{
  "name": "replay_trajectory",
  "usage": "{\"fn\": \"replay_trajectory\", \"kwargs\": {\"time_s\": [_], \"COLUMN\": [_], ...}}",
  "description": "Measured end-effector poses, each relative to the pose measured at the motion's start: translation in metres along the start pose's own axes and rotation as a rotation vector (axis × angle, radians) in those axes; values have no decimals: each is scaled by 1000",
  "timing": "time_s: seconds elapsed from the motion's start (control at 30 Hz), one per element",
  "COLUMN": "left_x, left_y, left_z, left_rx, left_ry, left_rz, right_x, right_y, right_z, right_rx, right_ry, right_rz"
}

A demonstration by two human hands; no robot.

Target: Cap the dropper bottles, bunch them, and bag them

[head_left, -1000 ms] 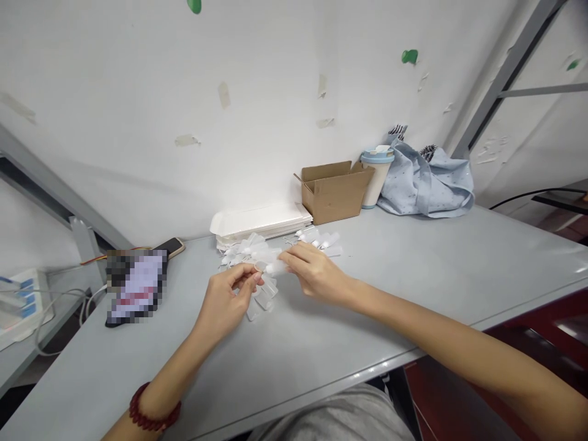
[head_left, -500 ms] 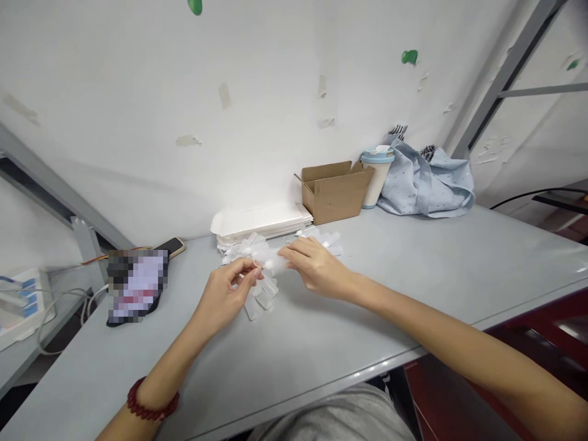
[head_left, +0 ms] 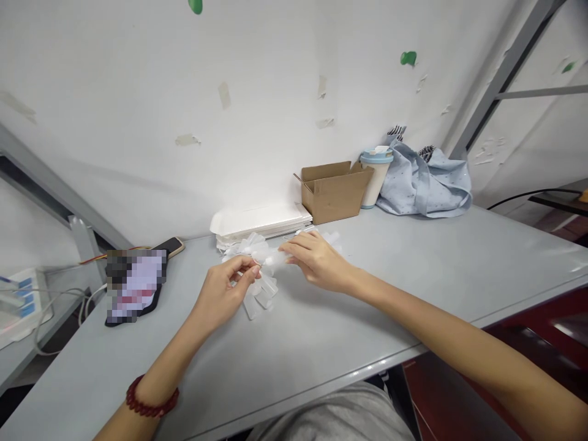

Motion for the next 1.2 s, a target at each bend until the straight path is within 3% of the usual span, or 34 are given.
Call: {"fn": "replay_trajectory", "kwargs": {"time_s": [0.1,0.3,0.57,0.67,0.8,0.87,0.97,1.07,1.2], "left_x": [-5,-22,-12,-14,-19,-22,-25,-29,-32], "left_y": [1,-3,0,-6,-13,-13,-12,-12,-13], "left_z": [0,4,3,5,7,8,9,10,12], "left_rx": [4,120,8,57,95,103,112,122,138], "left_ry": [-18,-94,-28,-59,-89,-88,-117,-191,-294], "left_rz": [-24,-146,-58,-15,10,0,-13,-21,-12], "right_x": [1,4,0,12,48,65,79,81,79], "right_y": [2,7,7,3,-1,0,7,15,19], "right_z": [-1,-3,-3,-2,-3,-5,-9,-13,-16], "right_rx": [15,76,40,62,100,59,-105,-249,-325], "right_ry": [-12,-25,-47,-10,217,308,377,376,342], "right_rz": [-16,-61,-9,-11,-112,-171,-193,-178,-162]}}
Point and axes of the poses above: each hand's wrist, its own z-axis towards the middle knuckle, its own y-axis out of the palm, x = y × z, the point moved 1 cm from there along z, towards the middle knuckle, and after that the axes turned 3 degrees about -z, right-handed, at the moved point
